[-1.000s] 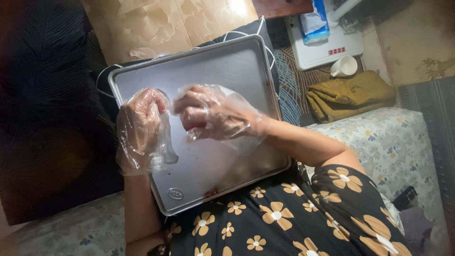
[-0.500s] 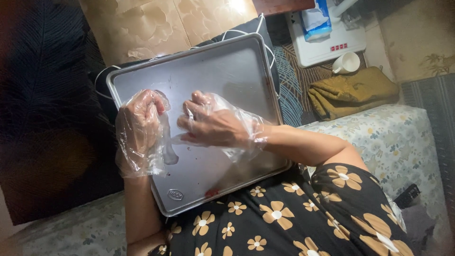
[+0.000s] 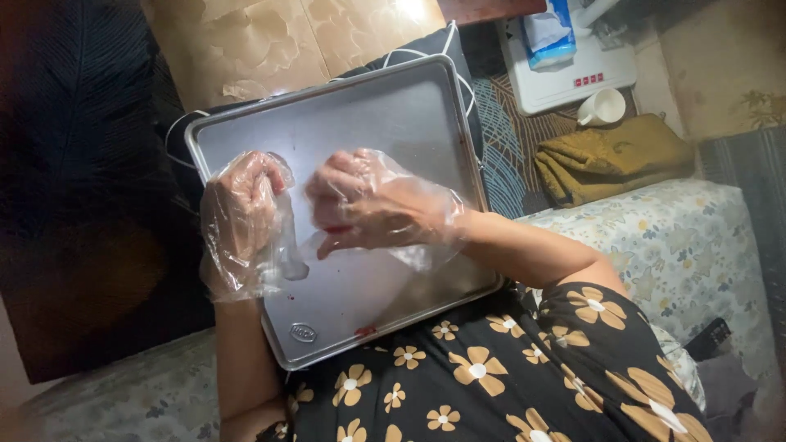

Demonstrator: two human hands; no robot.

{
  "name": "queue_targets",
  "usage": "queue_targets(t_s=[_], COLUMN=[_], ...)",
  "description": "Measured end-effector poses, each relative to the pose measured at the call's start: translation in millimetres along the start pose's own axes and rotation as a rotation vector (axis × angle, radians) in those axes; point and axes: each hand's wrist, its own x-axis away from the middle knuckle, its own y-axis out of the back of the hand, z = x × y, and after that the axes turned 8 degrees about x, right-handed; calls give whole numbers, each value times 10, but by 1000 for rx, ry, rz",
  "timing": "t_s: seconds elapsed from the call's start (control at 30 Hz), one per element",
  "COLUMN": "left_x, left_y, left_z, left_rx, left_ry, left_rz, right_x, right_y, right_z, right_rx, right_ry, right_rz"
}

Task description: Kneading and shaping a small piece of red dough on a metal tray while wearing plastic gloves.

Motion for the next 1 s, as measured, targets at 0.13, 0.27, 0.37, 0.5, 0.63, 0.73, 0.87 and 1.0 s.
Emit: queue_targets(t_s=[0.13, 0.27, 0.37, 0.5, 0.63, 0.73, 0.87, 1.0], left_x=[3, -5, -3, -31, -27, -8, -5, -9], left_y=[57, 59, 50, 4, 20, 16, -7, -17], left_z=[-246, -356, -198, -68, -83, -28, 56, 22], left_rx=[2, -6, -6, -1, 3, 5, -15, -16], left_ry=[16, 61, 41, 28, -6, -21, 7, -31], left_rz=[14, 3, 10, -5, -12, -18, -17, -14], right_x=[-24, 150, 239, 210, 297, 56, -61, -4], right_y=[67, -423, -613, -601, -759, -197, 29, -13], right_z=[71, 85, -65, 14, -125, -55, -18, 13], right_rx=[184, 219, 239, 17, -8, -34, 25, 168], right_ry=[18, -187, -20, -259, -107, 7, 61, 38], right_rz=[39, 283, 323, 429, 60, -161, -181, -76])
